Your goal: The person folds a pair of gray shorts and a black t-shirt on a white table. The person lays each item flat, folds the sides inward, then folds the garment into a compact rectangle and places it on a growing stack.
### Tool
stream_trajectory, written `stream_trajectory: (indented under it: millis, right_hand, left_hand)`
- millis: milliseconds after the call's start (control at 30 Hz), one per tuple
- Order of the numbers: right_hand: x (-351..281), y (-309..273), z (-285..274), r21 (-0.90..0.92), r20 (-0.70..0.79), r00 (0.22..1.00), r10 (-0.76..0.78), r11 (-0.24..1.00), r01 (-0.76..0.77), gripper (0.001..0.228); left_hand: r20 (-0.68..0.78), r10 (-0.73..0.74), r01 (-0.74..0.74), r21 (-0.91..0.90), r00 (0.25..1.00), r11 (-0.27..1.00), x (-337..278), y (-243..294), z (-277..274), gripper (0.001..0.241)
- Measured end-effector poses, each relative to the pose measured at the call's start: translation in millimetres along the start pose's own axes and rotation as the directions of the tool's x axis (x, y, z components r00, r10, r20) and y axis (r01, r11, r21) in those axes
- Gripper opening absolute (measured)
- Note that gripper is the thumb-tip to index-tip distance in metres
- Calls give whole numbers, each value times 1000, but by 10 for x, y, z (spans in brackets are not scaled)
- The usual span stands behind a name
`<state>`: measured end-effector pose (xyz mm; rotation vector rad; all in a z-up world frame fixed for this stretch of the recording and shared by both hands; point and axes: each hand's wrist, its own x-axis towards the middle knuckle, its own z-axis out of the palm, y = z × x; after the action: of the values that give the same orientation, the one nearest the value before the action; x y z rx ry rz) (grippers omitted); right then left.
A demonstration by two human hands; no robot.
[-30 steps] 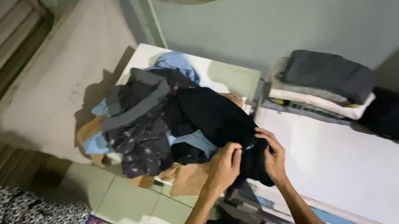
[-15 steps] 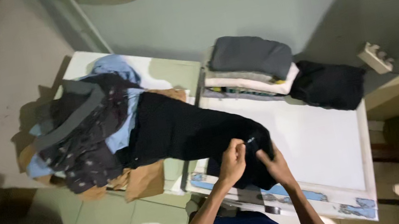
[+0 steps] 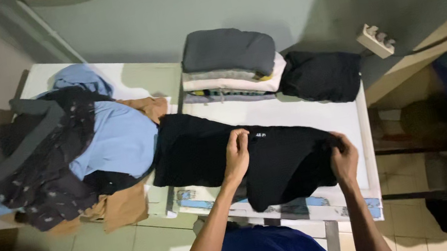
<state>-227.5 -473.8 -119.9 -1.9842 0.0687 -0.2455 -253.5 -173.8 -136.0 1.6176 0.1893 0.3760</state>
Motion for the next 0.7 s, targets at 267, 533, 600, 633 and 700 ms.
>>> stream_trajectory:
  millis: [267,533,600,633,700]
  right_hand:
    - [-207,-419,30,-171,178,966,-187,961,218,44]
    - [-382,-432,519,-416,413,887,-206,824,385,33]
    - [-329,-414,469,-373,344,896,-282,835,405,24]
    - [-284,-419,453,-351,306,897,-318,838,417,22]
    - [-196,-429,329,-335,281,897,-342,841,425,22]
  left_hand:
    - [266,195,-263,252,944,931,-196,-206,199,54]
    - [414,-75,-93,370,907,924,-201,-276,294,61]
    - [439,-115,-89,417,891,904,-184,-252,321,64]
    - [450,-135,-88,440,883,893,-166,-229,327,65]
    - [488,-127,-141,477,864,867,-174,-159,329,76]
